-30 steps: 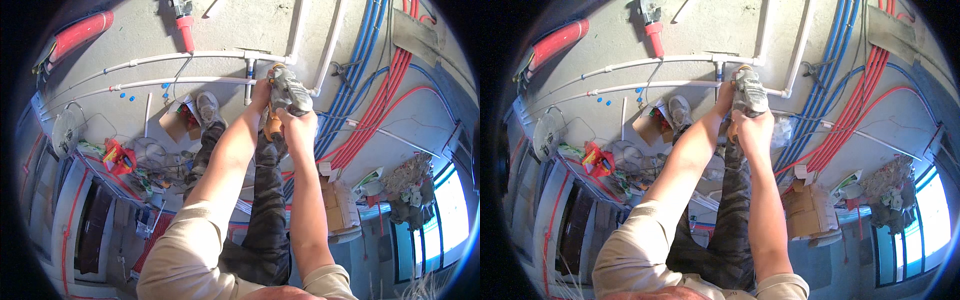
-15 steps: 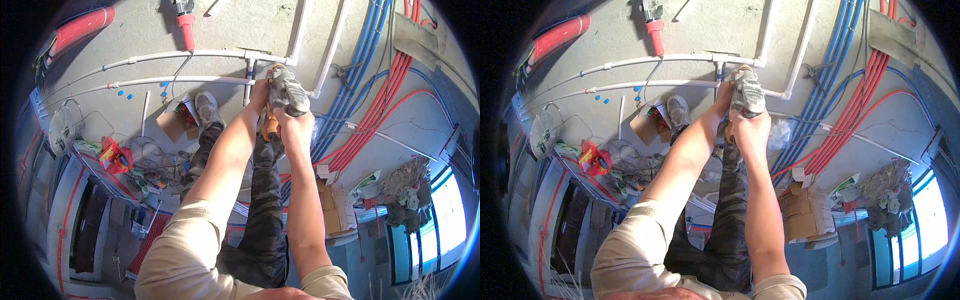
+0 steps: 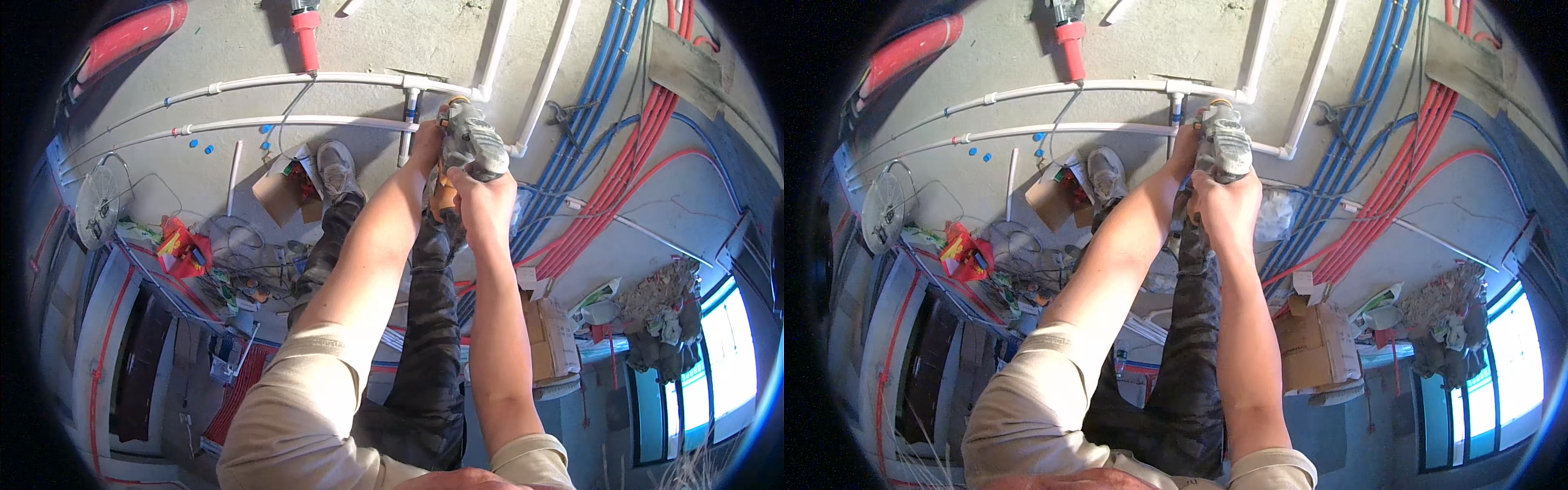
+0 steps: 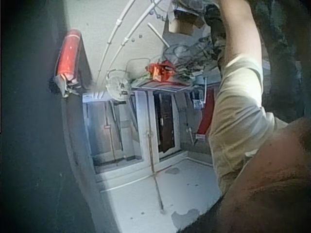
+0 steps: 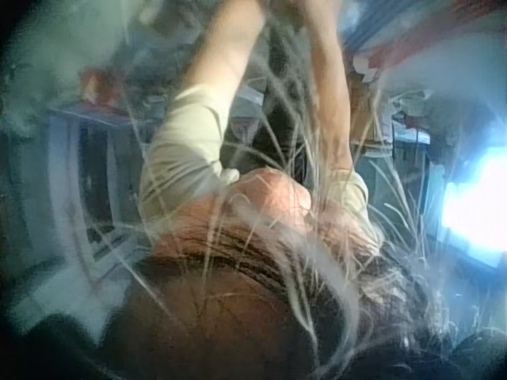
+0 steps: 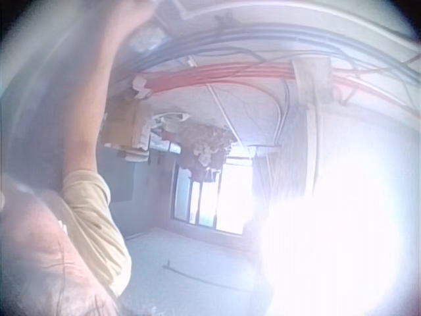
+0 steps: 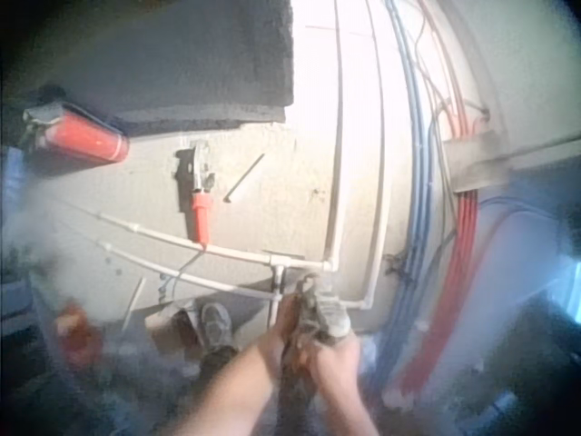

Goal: The person installs white PVC pipes on the floor, using a hammer to secure blue clips and a power drill to fasten the pipes. They handle pipe segments, clips, and tools while assembling the structure.

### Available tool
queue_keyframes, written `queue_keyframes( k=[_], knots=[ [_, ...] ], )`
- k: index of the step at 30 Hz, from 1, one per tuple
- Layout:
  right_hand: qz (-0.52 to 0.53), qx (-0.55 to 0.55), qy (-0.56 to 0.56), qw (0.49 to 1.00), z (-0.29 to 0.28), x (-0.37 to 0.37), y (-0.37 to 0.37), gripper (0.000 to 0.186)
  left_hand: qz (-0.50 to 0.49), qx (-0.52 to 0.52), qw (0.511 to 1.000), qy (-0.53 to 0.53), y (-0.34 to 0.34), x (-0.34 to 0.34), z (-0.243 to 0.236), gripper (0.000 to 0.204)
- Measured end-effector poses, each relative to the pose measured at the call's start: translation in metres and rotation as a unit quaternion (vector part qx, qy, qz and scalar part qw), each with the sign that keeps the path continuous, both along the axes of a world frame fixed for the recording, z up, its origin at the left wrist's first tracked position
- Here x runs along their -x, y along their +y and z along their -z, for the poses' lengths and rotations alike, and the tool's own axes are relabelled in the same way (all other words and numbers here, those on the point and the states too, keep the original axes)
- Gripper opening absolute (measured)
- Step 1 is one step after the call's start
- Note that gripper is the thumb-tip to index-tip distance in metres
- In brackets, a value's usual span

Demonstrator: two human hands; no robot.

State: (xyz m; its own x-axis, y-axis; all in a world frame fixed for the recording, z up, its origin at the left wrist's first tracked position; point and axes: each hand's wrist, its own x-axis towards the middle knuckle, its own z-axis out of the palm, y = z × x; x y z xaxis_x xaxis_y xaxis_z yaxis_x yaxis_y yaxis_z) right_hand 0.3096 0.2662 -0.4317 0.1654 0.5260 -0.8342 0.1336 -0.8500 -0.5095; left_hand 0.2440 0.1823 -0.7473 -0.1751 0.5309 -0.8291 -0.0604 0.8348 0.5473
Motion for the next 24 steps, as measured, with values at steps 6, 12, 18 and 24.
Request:
queue_keyframes(
  k=[6, 12, 18, 24],
  knots=[
    [-0.012, -0.001, 0.001, 1.0, 0.008, 0.0, -0.003, 0.011, 0.03, -0.141, 0.989, 0.039, -0.019, 0.012, 0.023, 0.052],
    [-0.022, -0.005, -0.016, 1.0, 0.013, -0.013, -0.008, 0.013, 0.097, -0.087, 0.988, 0.087, -0.009, -0.004, 0.021, 0.038],
    [-0.009, -0.007, 0.01, 1.0, 0.015, -0.011, -0.008, 0.014, 0.164, -0.151, 0.966, 0.127, -0.007, 0.017, 0.015, 0.03],
    [-0.025, -0.008, -0.003, 1.0, -0.03, -0.01, -0.004, 0.017, 0.115, -0.104, 0.983, 0.095, -0.004, 0.007, -0.063, 0.069]
  ],
)
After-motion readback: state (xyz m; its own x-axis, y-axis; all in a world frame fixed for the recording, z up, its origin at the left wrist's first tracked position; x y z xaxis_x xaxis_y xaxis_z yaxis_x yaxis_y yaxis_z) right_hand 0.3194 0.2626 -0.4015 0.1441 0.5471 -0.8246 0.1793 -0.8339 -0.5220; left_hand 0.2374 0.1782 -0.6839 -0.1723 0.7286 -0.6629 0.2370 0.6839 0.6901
